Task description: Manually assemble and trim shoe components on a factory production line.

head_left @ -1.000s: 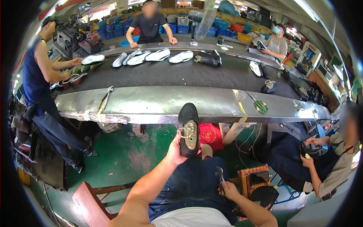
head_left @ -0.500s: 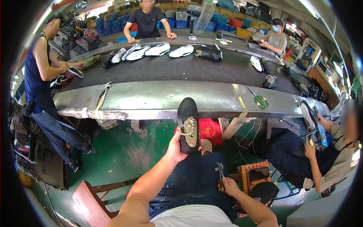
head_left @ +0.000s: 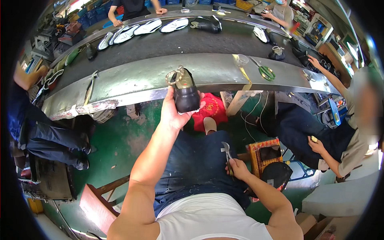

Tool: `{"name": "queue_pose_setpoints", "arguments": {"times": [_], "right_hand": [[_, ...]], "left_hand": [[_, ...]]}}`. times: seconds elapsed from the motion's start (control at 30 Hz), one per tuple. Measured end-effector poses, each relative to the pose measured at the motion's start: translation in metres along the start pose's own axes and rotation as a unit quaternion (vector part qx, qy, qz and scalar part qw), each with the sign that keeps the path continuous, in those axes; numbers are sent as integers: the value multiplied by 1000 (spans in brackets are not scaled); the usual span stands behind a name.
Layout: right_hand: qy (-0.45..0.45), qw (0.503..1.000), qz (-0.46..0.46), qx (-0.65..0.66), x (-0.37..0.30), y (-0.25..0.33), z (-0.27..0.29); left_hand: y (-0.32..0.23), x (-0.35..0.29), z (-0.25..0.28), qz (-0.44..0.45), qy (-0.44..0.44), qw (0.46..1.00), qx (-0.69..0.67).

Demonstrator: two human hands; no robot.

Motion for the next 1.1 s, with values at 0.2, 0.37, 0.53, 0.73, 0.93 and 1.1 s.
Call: {"name": "queue_pose_setpoints", "arguments": {"times": [0.2, 0.37, 0.53, 0.73, 0.93, 1.1], "right_hand": [[-2, 1000, -1, -5, 0, -2, 3], [5, 1000, 10, 5, 1, -5, 4], [22, 999, -9, 24, 4, -7, 3], [49, 995, -41, 78, 4, -6, 5], [81, 982, -69, 156, 13, -13, 8], [102, 976, -118, 155, 24, 1, 22]], "left_hand": [[3, 3, 0, 0, -8, 1000, 10], [6, 4, 0, -1, 1, 1000, 10], [11, 4, 10, 16, -14, 998, 64], [3, 17, 15, -3, -47, 995, 92], [-24, 69, 4, -34, -34, 983, 179], [-78, 178, -32, 2, 62, 978, 198]]}}
Point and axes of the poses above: each hand's wrist, its own x-axis towards the middle knuckle, its own z-axis out of the back of the hand, y = z × x, the point moved 4 cm from there along x, towards the middle knuckle, and after that the axes turned 3 degrees about -z, right-handed, at the moved point
